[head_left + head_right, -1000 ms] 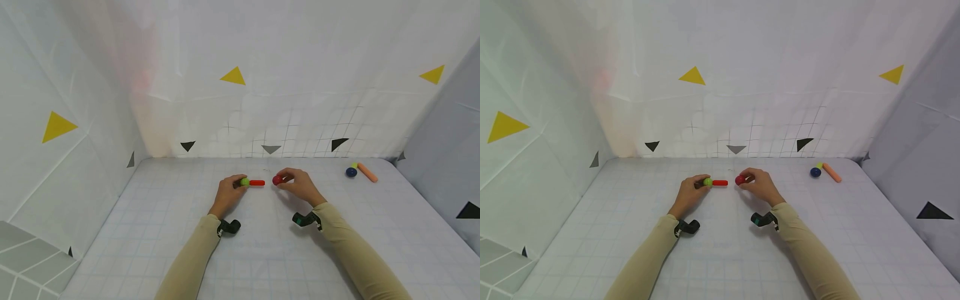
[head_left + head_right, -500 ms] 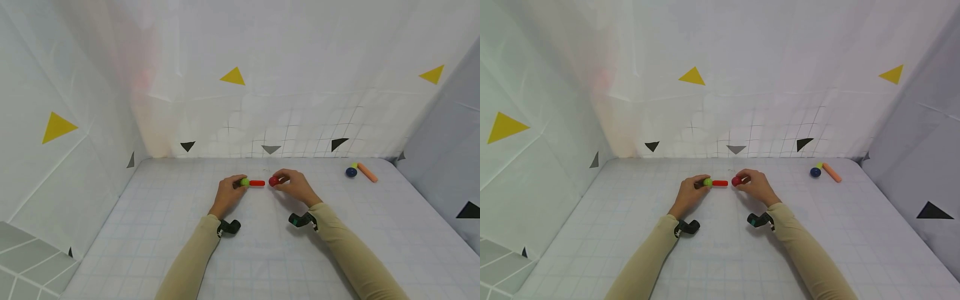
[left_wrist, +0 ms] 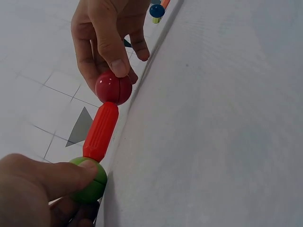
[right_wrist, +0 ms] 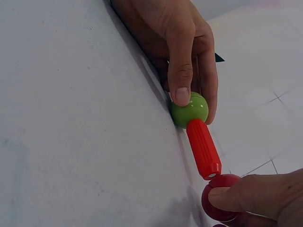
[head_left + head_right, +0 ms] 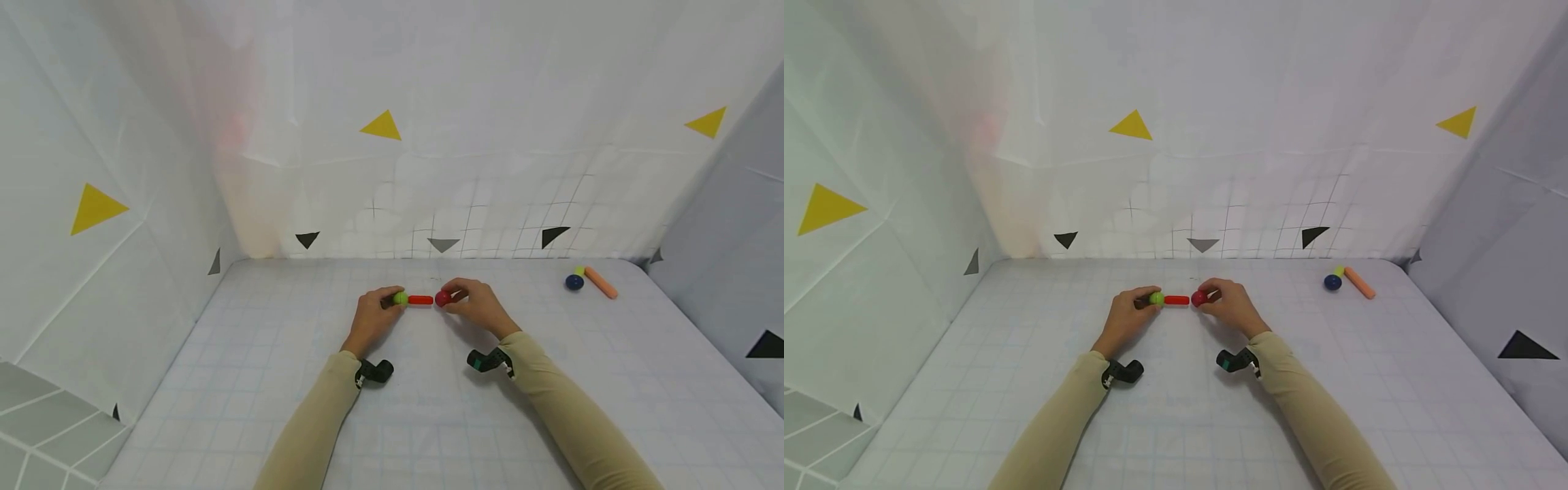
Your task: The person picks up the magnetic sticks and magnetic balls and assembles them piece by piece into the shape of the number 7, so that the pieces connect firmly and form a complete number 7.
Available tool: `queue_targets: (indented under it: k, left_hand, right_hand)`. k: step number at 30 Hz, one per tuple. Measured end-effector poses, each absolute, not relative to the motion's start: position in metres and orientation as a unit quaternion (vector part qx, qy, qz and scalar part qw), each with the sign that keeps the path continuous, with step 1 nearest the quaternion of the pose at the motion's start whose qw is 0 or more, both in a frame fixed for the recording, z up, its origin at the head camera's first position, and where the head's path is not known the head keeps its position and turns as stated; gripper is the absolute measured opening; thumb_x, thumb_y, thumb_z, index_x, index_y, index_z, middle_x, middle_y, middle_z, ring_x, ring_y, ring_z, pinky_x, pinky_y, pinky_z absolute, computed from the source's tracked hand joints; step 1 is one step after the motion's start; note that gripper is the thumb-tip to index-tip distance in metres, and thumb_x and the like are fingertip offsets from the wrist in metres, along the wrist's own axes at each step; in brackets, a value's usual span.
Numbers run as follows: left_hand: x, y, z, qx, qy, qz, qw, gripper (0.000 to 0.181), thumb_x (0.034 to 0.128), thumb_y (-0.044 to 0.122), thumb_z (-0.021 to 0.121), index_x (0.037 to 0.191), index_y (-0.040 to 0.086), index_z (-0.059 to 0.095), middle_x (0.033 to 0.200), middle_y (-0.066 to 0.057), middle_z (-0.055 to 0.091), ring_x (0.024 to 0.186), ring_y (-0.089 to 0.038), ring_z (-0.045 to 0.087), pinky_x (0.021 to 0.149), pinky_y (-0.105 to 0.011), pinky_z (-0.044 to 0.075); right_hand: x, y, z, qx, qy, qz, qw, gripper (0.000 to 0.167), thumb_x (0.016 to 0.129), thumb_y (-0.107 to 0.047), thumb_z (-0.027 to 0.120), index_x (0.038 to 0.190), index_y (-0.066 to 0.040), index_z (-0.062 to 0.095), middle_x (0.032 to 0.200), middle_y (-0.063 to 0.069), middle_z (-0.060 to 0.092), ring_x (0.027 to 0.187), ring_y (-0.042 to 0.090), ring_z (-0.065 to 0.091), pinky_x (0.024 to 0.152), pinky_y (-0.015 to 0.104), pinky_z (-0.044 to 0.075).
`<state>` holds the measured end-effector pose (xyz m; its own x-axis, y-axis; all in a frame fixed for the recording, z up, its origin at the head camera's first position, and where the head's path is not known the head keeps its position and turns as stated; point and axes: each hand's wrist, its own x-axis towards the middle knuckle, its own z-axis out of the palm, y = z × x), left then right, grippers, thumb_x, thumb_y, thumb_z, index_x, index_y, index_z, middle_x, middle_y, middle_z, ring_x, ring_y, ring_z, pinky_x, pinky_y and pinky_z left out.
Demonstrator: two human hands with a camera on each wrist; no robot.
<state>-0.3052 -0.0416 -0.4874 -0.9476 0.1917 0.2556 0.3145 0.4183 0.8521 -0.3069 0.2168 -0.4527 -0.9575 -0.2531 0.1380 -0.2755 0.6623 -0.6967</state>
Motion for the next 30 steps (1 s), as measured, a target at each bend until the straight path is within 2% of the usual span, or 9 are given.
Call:
queue_targets:
  k: [9, 30]
  left_hand:
    - [-0.3046, -0.0412, -0.4864, -0.154, -0.842, -0.514, 0.059, 0.038, 0.0945, 0.009, 0.076, 0.132, 0.009, 0.072, 0.115, -0.001, 0.072, 0.101, -0.018, 0.063, 0.094, -0.038, 0.053]
    - [-0.3047, -0.0425, -0.4859, -0.154, -0.843, -0.513, 0.06, 0.037, 0.0942, 0.008, 0.077, 0.131, 0.01, 0.073, 0.116, -0.002, 0.072, 0.101, -0.017, 0.064, 0.093, -0.037, 0.054]
  right_hand:
    - [-0.3063, 0.2139, -0.453, 0.144, -0.914, 0.378, 0.012, 0.032, 0.09, -0.007, 0.08, 0.122, -0.006, 0.072, 0.114, 0.008, 0.072, 0.103, 0.027, 0.067, 0.083, 0.043, 0.053]
    - [-0.3009, 0.2147, -0.4507, 0.137, -0.914, 0.382, 0.013, 0.035, 0.091, -0.004, 0.077, 0.126, -0.003, 0.07, 0.12, 0.012, 0.071, 0.105, 0.031, 0.067, 0.086, 0.047, 0.054]
